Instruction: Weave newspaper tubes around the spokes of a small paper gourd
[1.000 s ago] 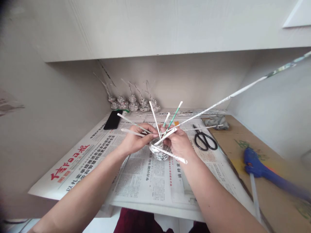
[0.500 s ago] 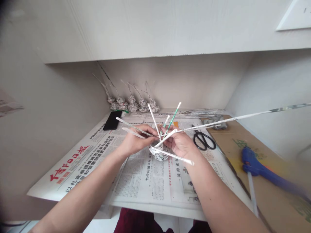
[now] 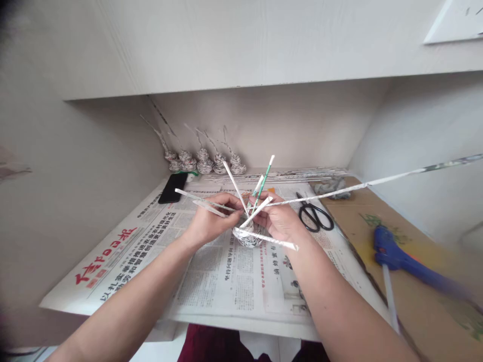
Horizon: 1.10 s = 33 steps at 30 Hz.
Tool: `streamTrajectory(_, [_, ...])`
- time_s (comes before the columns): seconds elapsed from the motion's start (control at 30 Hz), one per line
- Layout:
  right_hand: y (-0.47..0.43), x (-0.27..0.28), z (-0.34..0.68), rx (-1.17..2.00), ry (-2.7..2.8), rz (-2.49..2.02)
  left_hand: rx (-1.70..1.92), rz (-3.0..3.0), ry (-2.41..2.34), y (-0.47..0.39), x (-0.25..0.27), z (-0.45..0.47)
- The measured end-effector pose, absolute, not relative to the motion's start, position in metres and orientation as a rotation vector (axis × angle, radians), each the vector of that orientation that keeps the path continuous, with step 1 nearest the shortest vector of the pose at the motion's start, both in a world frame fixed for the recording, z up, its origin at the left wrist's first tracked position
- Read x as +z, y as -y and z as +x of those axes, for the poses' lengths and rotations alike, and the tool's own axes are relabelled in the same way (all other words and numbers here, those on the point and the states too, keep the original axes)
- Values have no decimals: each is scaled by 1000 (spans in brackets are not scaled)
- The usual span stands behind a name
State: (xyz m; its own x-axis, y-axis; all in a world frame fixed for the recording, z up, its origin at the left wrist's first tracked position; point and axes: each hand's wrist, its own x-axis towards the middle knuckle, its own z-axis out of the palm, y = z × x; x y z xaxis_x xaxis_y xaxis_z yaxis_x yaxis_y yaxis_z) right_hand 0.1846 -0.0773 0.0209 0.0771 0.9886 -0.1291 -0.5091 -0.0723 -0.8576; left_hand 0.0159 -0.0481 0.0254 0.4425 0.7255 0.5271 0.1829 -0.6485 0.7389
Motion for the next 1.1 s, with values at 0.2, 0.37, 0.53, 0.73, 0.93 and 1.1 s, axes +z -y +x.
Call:
streamTrajectory(0.2, [75,19,185,1417,661,-925,1211,2262,-591,45,31,10])
streamTrajectory(0.37, [74,17,187,1459,654,-908,1135,2153,-482,47,36,8])
streamTrajectory(0.53, [78,22,185,1442,703,-952,1056,1855,-684,46,33,14])
streamTrajectory(0.73, [80,24,184,1411,767,-983,1015,1738,-721,48,33,16])
streamTrajectory(0.93, [81,25,187,1426,875,-964,1020,1643,-661,45,27,16])
streamTrajectory(1.1, [81,23,192,1479,985,-897,967,1616,-696,42,27,13])
